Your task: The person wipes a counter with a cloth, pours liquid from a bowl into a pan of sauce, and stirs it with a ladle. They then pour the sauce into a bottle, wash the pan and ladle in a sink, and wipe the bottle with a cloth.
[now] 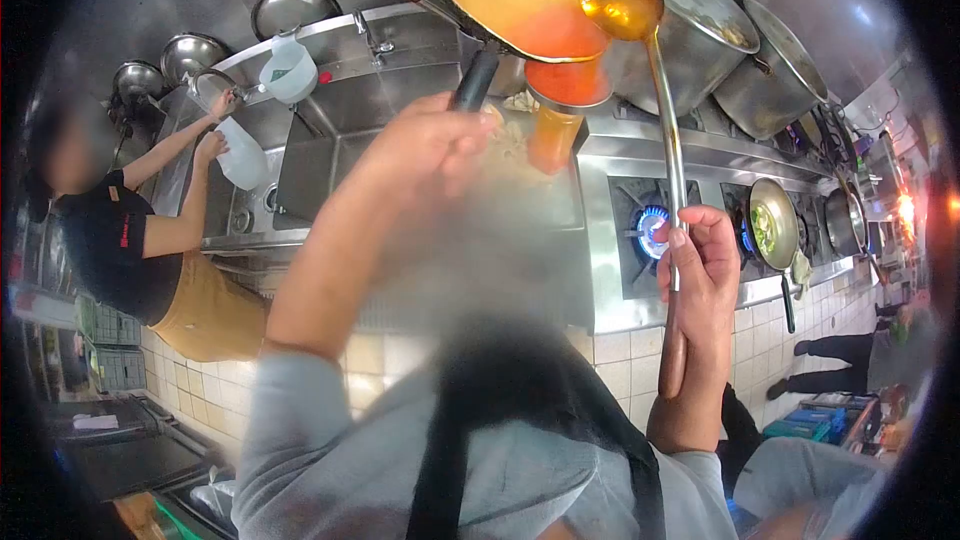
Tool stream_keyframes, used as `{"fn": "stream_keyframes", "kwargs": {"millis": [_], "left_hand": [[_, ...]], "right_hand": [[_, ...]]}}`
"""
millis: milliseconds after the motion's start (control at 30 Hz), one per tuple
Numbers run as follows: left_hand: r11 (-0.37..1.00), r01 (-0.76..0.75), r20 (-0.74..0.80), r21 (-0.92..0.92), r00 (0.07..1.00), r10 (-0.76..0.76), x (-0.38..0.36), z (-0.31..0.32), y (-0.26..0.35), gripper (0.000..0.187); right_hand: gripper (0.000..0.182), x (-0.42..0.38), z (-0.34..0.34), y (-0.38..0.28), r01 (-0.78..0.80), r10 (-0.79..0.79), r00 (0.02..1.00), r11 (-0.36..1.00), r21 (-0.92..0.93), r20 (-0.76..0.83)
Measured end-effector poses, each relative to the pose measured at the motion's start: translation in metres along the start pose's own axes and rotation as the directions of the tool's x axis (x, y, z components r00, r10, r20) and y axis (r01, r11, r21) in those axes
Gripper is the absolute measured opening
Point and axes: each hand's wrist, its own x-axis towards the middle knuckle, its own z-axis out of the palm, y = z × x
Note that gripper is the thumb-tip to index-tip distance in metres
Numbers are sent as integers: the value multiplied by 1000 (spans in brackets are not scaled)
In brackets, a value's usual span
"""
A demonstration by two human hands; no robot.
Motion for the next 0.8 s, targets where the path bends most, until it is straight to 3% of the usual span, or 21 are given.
{"fn": "stream_keyframes", "kwargs": {"millis": [167,333,533,800], "left_hand": [[990,42,-21,-134,999,-45,2,4,2,16],[982,62,121,-179,992,-40,8,-9,0,13],[945,76,157,-318,987,-27,13,-20,-3,14],[935,66,166,-348,986,-8,15,-29,-7,16]], "right_hand": [[15,0,-3,1,45,-44,999,999,16,-4],[16,-3,-5,-1,51,-50,999,999,15,-14],[18,-14,-14,7,73,-74,997,996,51,0],[16,-28,-20,42,-72,72,997,997,21,1]]}}
